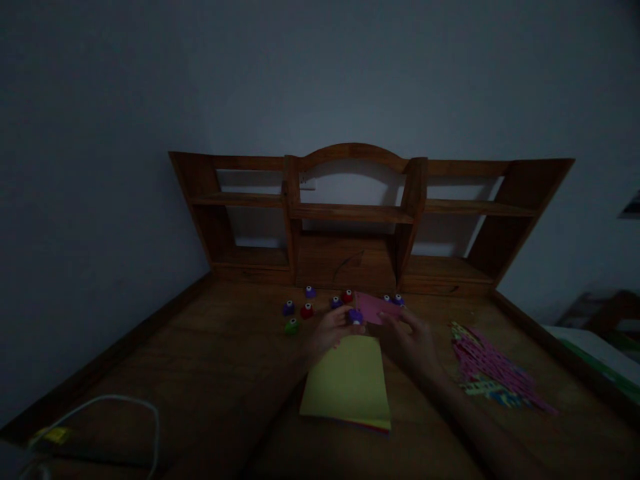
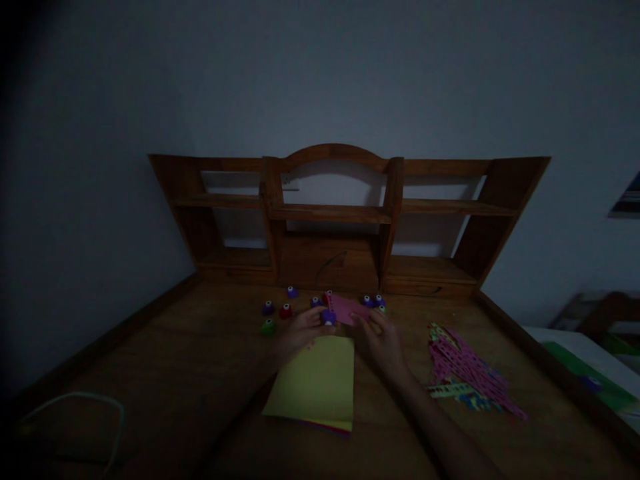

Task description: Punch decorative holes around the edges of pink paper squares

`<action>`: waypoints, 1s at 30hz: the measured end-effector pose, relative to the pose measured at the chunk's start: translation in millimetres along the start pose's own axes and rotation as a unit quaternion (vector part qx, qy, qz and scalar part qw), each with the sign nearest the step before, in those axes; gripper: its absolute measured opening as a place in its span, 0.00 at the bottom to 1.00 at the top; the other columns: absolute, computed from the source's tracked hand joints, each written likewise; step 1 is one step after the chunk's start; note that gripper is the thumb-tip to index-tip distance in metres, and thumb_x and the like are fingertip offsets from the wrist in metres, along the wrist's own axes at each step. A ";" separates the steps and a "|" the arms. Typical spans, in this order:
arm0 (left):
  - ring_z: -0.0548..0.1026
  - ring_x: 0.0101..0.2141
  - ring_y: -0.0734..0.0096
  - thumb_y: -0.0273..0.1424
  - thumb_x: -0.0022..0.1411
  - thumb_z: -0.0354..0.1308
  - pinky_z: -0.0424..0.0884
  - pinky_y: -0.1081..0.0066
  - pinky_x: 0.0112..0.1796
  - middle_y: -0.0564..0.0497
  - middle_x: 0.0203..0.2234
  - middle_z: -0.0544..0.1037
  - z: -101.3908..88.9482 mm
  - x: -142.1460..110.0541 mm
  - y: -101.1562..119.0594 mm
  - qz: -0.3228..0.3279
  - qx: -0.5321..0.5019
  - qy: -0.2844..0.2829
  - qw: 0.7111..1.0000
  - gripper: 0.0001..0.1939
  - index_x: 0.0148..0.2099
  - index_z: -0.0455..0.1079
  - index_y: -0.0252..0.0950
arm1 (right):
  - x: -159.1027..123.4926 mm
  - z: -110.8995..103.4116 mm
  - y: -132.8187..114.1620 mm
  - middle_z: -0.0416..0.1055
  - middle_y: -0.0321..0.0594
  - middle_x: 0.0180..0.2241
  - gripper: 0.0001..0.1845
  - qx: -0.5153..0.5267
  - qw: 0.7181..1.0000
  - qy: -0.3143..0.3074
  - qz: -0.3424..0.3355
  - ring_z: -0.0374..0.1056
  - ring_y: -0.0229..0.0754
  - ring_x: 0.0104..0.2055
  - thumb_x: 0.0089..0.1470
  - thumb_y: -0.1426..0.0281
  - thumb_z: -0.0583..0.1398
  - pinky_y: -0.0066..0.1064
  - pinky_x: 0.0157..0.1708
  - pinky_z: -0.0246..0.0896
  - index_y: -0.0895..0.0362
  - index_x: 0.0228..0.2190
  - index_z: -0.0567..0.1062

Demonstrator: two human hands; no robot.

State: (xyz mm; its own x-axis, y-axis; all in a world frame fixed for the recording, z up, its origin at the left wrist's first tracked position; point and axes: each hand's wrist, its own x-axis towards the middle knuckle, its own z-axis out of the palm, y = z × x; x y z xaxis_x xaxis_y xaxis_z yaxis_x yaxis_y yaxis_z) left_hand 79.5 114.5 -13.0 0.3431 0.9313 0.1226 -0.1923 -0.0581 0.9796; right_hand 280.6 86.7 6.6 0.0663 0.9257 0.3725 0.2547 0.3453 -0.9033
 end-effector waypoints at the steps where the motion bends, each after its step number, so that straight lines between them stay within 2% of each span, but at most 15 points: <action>1: 0.74 0.43 0.59 0.31 0.49 0.68 0.69 0.67 0.41 0.44 0.43 0.77 -1.0 0.8 -0.2 0.004 -0.004 -0.013 1.000 0.22 0.47 0.72 0.37 | -0.2 0.9 0.6 0.76 0.43 0.35 0.20 0.001 1.000 -0.001 0.006 0.70 0.49 0.38 0.49 0.53 0.61 0.33 0.33 0.64 0.57 0.34 0.79; 6: 0.74 0.44 0.59 0.30 0.48 0.68 0.68 0.65 0.44 0.43 0.44 0.76 -4.8 5.2 -6.1 0.013 -0.016 -0.016 1.000 0.24 0.48 0.71 0.37 | -1.6 2.8 -0.9 0.77 0.42 0.34 0.21 0.016 0.999 -0.002 0.029 0.71 0.48 0.34 0.47 0.52 0.61 0.31 0.28 0.63 0.56 0.34 0.79; 10: 0.75 0.43 0.58 0.31 0.45 0.69 0.69 0.66 0.41 0.44 0.42 0.77 -4.2 3.7 -6.5 0.002 0.002 -0.008 1.000 0.25 0.48 0.72 0.36 | -1.8 2.6 -2.0 0.77 0.41 0.33 0.21 0.017 1.000 -0.004 0.017 0.71 0.46 0.34 0.48 0.53 0.61 0.31 0.29 0.64 0.57 0.33 0.79; 14: 0.75 0.42 0.58 0.33 0.45 0.70 0.70 0.67 0.38 0.44 0.40 0.78 -2.6 0.3 -2.4 -0.007 0.005 -0.002 1.000 0.24 0.46 0.72 0.37 | -2.2 3.9 -1.2 0.77 0.42 0.30 0.21 0.011 1.000 -0.008 0.027 0.70 0.46 0.31 0.48 0.53 0.61 0.30 0.26 0.62 0.58 0.33 0.79; 19: 0.76 0.38 0.60 0.33 0.47 0.69 0.70 0.67 0.36 0.44 0.39 0.78 -1.2 -2.1 1.5 -0.017 0.011 -0.015 1.000 0.23 0.47 0.72 0.36 | -3.0 5.9 -5.5 0.76 0.42 0.27 0.21 0.014 1.000 0.002 0.021 0.70 0.48 0.31 0.47 0.52 0.61 0.32 0.25 0.62 0.57 0.32 0.80; 24: 0.76 0.40 0.62 0.33 0.47 0.69 0.69 0.67 0.39 0.43 0.42 0.77 -2.0 -0.8 0.6 -0.010 0.002 -0.028 1.000 0.22 0.46 0.72 0.35 | -1.0 1.8 -6.0 0.77 0.44 0.32 0.20 -0.018 0.999 -0.030 0.006 0.70 0.47 0.32 0.51 0.54 0.60 0.31 0.27 0.62 0.58 0.34 0.79; 30: 0.75 0.38 0.65 0.33 0.49 0.68 0.69 0.71 0.36 0.43 0.42 0.77 -0.7 -4.4 6.7 -0.019 0.037 -0.029 0.999 0.24 0.49 0.71 0.34 | 1.9 0.0 2.1 0.77 0.45 0.33 0.21 -0.045 0.998 -0.046 -0.006 0.70 0.46 0.32 0.53 0.54 0.58 0.31 0.27 0.62 0.59 0.36 0.79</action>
State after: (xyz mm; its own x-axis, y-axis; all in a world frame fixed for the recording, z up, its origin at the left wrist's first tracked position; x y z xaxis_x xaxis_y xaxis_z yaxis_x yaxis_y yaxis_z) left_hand 76.0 110.3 -7.0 0.4015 0.9111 0.0928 -0.1115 -0.0520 0.9924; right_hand 281.3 89.2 5.3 -0.0255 0.9335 0.3577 0.3413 0.3444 -0.8746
